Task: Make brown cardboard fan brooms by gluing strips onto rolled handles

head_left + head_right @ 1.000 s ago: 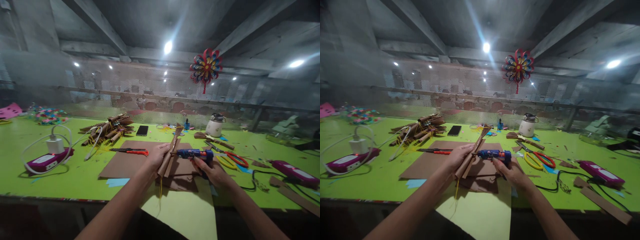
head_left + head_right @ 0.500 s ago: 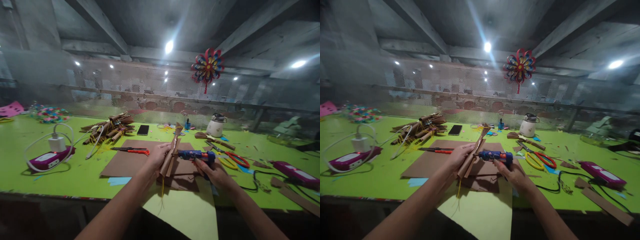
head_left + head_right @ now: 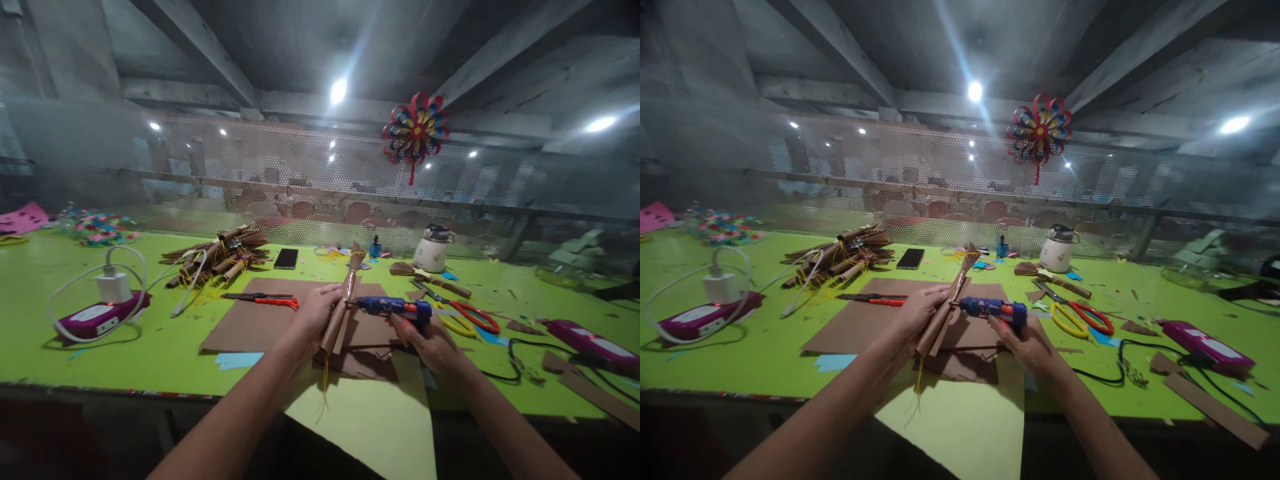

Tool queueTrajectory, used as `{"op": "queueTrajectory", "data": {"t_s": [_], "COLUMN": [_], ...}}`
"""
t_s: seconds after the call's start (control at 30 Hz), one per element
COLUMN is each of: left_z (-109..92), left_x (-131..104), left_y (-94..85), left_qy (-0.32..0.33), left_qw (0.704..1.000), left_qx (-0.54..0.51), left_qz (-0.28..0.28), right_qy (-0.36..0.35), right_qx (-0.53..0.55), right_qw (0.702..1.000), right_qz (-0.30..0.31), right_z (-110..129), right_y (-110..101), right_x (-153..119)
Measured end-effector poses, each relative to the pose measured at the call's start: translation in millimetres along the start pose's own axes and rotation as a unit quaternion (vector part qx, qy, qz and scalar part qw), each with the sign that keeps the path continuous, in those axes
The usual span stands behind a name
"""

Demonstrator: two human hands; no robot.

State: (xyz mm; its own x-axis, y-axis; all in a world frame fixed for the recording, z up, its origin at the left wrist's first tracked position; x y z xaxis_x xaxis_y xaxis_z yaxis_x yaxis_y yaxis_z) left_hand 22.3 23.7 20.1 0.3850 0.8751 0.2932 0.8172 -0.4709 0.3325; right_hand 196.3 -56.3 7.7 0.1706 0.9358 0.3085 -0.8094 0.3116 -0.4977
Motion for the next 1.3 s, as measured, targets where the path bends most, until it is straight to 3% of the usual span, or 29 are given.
{"op": "queueTrajectory", "data": {"t_s": [0.2, 0.47, 0.83, 1.07, 1.3], "left_z": [-5, 0, -3, -1, 0], "left_x": [-1, 1, 0, -2, 1], "left_y": [2.1, -1.3, 2.4, 4.0, 3.3], "left_qy": [-0.002, -0.001, -0.031, -0.048, -0.025], "left_qw": [1.000, 1.000, 0.999, 0.998, 0.999], "left_qx": [0.020, 0.026, 0.025, -0.013, -0.016], "left_qz": [-0.012, 0.013, 0.004, 0.027, 0.026], "right_qy": [-0.010, 0.027, 0.042, 0.002, 0.022], "right_qx": [-0.004, 0.019, 0.054, 0.012, 0.031], "right_qw": [0.999, 0.999, 0.997, 0.998, 0.999], "right_qz": [0.037, -0.005, 0.036, 0.064, 0.008], "right_z": [6, -4, -15, 1, 8], "right_y": [2, -3, 3, 4, 0], "right_x": [-7, 2, 4, 0, -4]}}
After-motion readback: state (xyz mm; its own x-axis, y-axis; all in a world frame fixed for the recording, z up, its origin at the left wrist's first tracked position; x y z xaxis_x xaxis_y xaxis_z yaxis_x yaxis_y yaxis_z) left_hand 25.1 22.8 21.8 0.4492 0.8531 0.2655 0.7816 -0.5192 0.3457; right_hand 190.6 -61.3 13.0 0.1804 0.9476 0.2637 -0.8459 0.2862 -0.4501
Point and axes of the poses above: each hand's wrist, its own x-axis towards the middle knuckle, its own y-axis out of the palm, z = x × y, the point moved 5 cm from there along x, towards the middle knuckle, and after that the axes turned 11 degrees about y, right-handed, at the moved point
